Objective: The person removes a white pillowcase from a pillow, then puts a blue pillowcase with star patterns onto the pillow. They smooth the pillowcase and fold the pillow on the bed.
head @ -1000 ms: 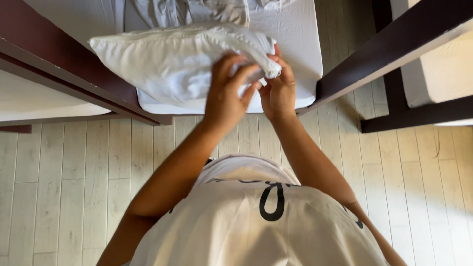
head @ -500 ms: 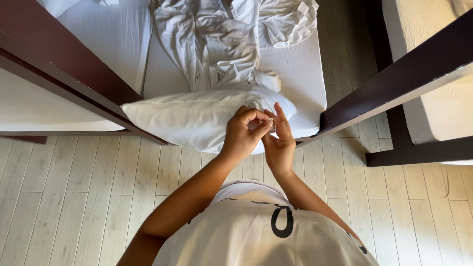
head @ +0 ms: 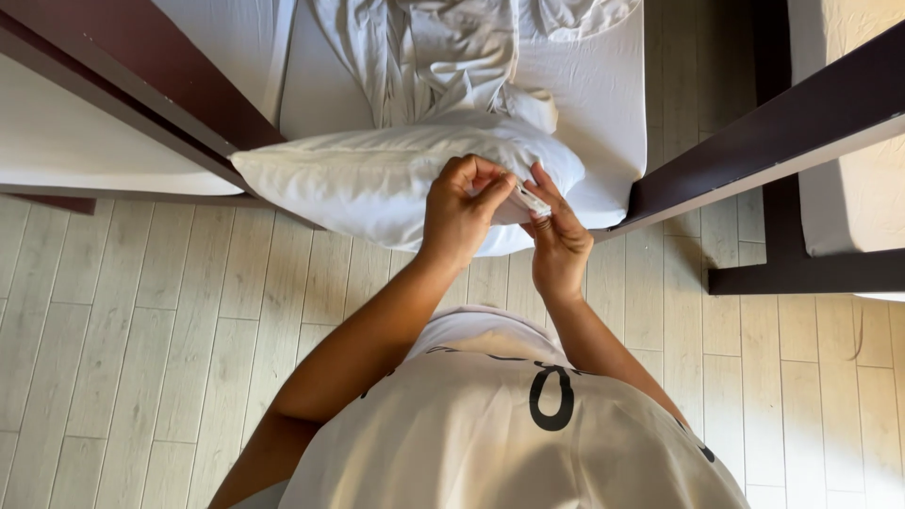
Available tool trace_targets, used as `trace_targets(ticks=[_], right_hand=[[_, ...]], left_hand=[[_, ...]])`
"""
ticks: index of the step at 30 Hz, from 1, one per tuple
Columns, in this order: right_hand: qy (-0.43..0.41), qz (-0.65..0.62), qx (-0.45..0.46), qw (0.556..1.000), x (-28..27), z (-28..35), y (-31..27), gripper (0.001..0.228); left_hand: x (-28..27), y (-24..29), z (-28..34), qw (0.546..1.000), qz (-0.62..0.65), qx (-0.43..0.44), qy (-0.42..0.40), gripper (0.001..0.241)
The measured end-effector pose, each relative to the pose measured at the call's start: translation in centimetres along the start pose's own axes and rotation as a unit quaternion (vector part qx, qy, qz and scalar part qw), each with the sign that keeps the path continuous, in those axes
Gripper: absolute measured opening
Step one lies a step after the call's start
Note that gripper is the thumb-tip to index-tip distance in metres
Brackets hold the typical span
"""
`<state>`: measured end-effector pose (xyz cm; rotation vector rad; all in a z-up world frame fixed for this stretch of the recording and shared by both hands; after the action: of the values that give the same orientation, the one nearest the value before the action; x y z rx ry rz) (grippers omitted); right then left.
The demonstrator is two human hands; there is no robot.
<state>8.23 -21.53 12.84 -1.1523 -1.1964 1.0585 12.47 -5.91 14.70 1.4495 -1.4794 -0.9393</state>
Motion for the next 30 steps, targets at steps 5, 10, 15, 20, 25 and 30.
trace_targets(ticks=[5,10,15,20,25,30], right_hand=[[-0.015,-0.08,-0.001,0.997,-0.5,-0.7,1.1,0.029],[-0.029,-0.167,0.016,0.985,-1.1,-1.4,2.3,0.027],[-0.076,-0.271,0.016,0.96,-0.7,-1.6,2.4,0.021],[-0.082,-0.306,0.032,0.948,-1.0,-2.1,2.7,0.017],[-0.08,-0.344,0.056,0.934,-1.2,-2.5,3.3,0.015],[-0.073,-0.35,0.057,0.932,-1.7,-2.9,3.1,0.014]], left_hand=[[-1.0,0.4,0.3,0.999,0.007,-0.015,0.033,0.016],[-2.1,0.7,0.4,0.998,0.021,0.022,0.056,0.015],[-2.9,-0.1,0.6,0.995,0.074,-0.006,0.069,0.012],[-4.0,-1.2,1.1,0.987,0.097,-0.064,0.108,0.013],[-4.9,-0.8,1.5,0.985,0.077,-0.076,0.131,0.014],[-6.1,-0.6,1.6,0.984,0.048,-0.082,0.153,0.014]])
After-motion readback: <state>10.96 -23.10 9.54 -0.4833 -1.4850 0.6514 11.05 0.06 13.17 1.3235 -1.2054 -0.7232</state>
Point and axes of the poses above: each hand's wrist, its own z-axis away from the middle knuckle, its own x-axis out of the palm, y = z × x, the point moved 9 cm from there along -z, towards the middle knuckle, and after that the axes turned 14 degrees about x, right-handed, at the moved point
